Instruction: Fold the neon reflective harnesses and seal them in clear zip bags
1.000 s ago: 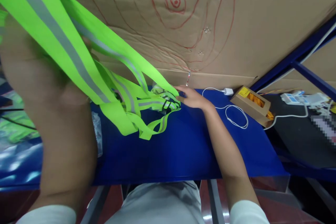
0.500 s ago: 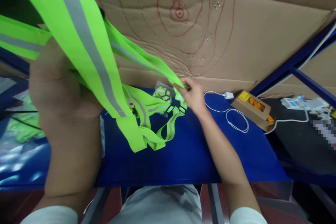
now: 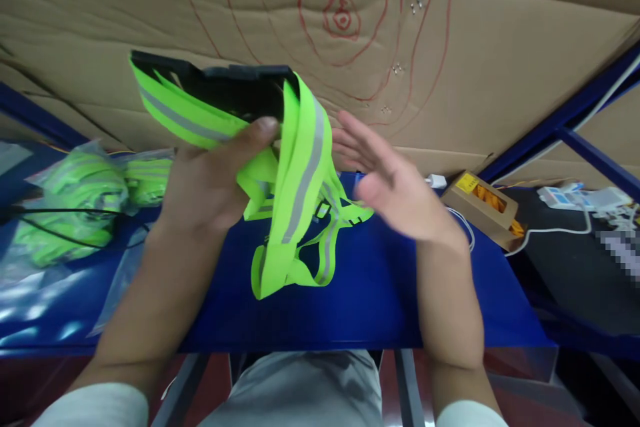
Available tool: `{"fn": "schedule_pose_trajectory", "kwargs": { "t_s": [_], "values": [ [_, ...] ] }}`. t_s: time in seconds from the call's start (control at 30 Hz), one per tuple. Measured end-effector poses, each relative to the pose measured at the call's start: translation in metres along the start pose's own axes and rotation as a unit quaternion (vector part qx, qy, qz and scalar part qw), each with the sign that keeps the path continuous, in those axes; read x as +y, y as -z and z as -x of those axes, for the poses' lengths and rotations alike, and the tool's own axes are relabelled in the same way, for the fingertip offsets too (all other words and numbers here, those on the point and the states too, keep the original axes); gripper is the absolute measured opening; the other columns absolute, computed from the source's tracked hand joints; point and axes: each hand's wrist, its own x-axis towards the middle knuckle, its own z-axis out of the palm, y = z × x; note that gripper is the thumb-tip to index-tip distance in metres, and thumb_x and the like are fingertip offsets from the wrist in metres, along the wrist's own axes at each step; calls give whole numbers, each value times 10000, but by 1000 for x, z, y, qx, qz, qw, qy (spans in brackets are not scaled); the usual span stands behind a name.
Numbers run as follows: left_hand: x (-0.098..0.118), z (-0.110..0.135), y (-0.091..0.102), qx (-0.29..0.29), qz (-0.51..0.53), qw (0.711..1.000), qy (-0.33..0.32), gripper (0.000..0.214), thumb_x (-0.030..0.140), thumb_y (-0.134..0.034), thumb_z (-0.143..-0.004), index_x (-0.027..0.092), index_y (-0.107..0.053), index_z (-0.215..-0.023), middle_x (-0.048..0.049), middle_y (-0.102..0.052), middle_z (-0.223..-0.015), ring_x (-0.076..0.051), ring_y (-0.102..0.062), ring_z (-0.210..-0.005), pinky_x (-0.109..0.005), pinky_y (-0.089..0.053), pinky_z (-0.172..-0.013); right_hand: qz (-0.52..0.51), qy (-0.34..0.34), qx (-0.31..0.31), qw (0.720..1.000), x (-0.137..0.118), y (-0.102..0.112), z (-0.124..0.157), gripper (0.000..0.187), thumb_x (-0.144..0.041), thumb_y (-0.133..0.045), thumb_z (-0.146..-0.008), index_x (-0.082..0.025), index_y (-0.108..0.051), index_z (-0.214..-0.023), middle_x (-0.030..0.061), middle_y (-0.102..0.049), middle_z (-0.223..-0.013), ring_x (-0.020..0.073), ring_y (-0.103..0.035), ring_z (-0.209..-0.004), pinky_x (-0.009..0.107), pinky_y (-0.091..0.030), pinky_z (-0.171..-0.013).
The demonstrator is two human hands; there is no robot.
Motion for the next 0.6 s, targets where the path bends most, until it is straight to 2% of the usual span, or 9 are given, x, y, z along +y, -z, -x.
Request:
{"fn": "schedule_pose_trajectory", "kwargs": {
  "t_s": [0.03,0.13,0.17,0.23,0.33,0.4,0.47,0.53,0.6],
  "values": [
    [-2,2,0,-14,-21,999,-29,95,150,-799,-800,200,-720,-785,15,-745,-848,-174,-735,-782,-273,-621,-700,-11,9,5,1000,-9,-13,0,579,-373,-843,-792,-367,-638,-1333,-38,-576,-1473,281,-515,-1412,431,-468,-1184],
    [-8,5,2,-49,-83,992,-85,96,207,-831,-777,230,-740,-797,26,-737,-819,-173,-735,-791,-255,-613,-697,-38,-11,73,997,-18,-38,1,348,-323,-758,-873,-323,-697,-1216,-15,-701,-1260,253,-655,-1242,415,-570,-1075],
    [-9,5,3,-62,-91,990,-84,105,202,-841,-764,228,-743,-790,21,-737,-821,-175,-734,-780,-257,-607,-693,-51,-20,90,994,-17,-41,1,281,-320,-720,-902,-307,-705,-1182,-8,-722,-1195,241,-688,-1174,410,-599,-1028],
    [-12,4,5,-91,-92,989,-76,112,193,-844,-761,221,-757,-824,9,-733,-828,-172,-729,-757,-262,-595,-695,-76,-30,96,992,-12,-40,-1,262,-284,-705,-902,-284,-703,-1164,-4,-731,-1143,219,-712,-1098,398,-617,-991],
    [-13,-1,7,-130,-98,984,-77,195,211,-823,-794,228,-762,-978,-5,-748,-916,-170,-723,-808,-270,-590,-736,-96,-7,128,987,-5,-34,-4,249,-226,-729,-867,-267,-698,-1111,-12,-725,-1093,191,-719,-1024,361,-626,-944],
    [-13,-4,7,-176,-127,974,-59,235,264,-819,-804,226,-755,-1027,-21,-759,-983,-184,-715,-866,-281,-588,-756,-77,31,180,980,0,-32,-7,214,-248,-763,-851,-275,-684,-1048,-23,-714,-1044,174,-718,-988,323,-627,-896],
    [-13,-6,9,-241,-165,956,-5,278,329,-833,-784,204,-755,-1020,-36,-762,-999,-204,-708,-907,-286,-583,-761,-38,72,212,974,3,-31,-8,225,-302,-794,-841,-283,-656,-1017,-25,-699,-1009,169,-718,-963,305,-630,-856],
    [-13,-5,10,-288,-199,936,42,319,394,-830,-778,187,-752,-1008,-37,-757,-965,-210,-700,-900,-282,-574,-745,9,95,211,973,7,-30,-8,255,-355,-792,-854,-288,-627,-1036,-18,-691,-1003,174,-719,-949,309,-637,-819],
    [-12,-4,12,-290,-235,926,58,344,449,-804,-798,194,-750,-1023,-26,-746,-936,-208,-691,-879,-285,-566,-734,57,106,193,974,10,-27,-8,271,-366,-777,-870,-289,-607,-1066,-8,-687,-1014,177,-716,-936,312,-638,-788]
  ]
}}
